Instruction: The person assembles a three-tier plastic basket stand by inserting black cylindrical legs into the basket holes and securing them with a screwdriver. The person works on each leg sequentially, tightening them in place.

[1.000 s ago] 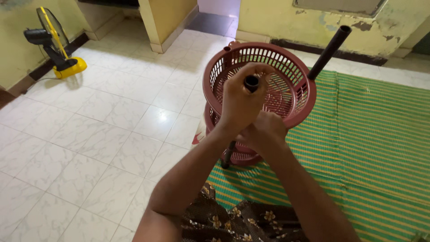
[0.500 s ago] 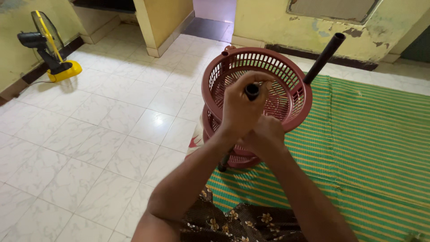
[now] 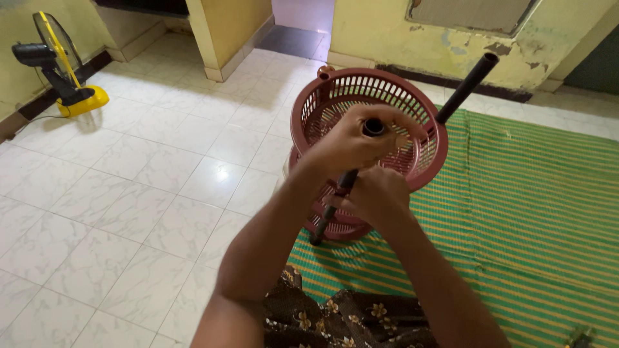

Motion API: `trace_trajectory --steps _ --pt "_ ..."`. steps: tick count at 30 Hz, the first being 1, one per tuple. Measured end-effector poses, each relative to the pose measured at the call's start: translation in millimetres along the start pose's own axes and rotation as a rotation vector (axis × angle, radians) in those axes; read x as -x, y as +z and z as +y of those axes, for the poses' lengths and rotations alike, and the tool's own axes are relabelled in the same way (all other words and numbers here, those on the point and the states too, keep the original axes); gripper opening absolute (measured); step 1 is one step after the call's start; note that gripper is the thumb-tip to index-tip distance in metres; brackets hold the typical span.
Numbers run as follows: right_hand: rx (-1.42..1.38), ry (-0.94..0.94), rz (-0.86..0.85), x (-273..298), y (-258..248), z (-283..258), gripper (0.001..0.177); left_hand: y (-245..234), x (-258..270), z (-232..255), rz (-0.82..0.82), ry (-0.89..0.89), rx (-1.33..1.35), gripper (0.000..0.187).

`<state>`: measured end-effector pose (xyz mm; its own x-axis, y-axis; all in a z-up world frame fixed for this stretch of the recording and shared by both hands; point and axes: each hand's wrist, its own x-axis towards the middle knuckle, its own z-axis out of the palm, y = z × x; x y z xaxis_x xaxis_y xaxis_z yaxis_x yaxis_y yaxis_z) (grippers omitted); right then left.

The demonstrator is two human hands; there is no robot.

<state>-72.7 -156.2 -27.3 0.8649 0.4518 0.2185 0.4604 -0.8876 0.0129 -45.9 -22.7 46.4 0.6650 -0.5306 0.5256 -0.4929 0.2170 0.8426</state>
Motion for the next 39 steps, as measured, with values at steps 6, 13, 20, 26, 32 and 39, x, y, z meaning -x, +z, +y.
trace_trajectory --steps 6,13,20,26,32,39 --pt "-0.076 -0.119 0.253 4 2 -6 0.048 26 16 3 0.487 0.337 -0.361 0.015" --pt "-0.055 -0.137 0.261 12 -11 -11 0.056 -33 -12 -8 -0.626 -0.061 0.666 0.032" --pt "-0.153 -0.094 0.261 7 -8 -8 0.045 33 11 -2 0.468 0.185 -0.195 0.024" --pt "-0.134 0.01 -0.021 1 -21 -19 0.048 -22 8 21 -0.124 0.144 0.077 0.024" --pt "-0.033 0.024 -0.093 -7 -32 -19 0.054 -40 -8 5 -0.369 -0.145 0.489 0.021" --pt "-0.012 -0.127 0.04 -26 -30 -22 0.044 -24 3 -11 0.277 0.216 -0.08 0.012"
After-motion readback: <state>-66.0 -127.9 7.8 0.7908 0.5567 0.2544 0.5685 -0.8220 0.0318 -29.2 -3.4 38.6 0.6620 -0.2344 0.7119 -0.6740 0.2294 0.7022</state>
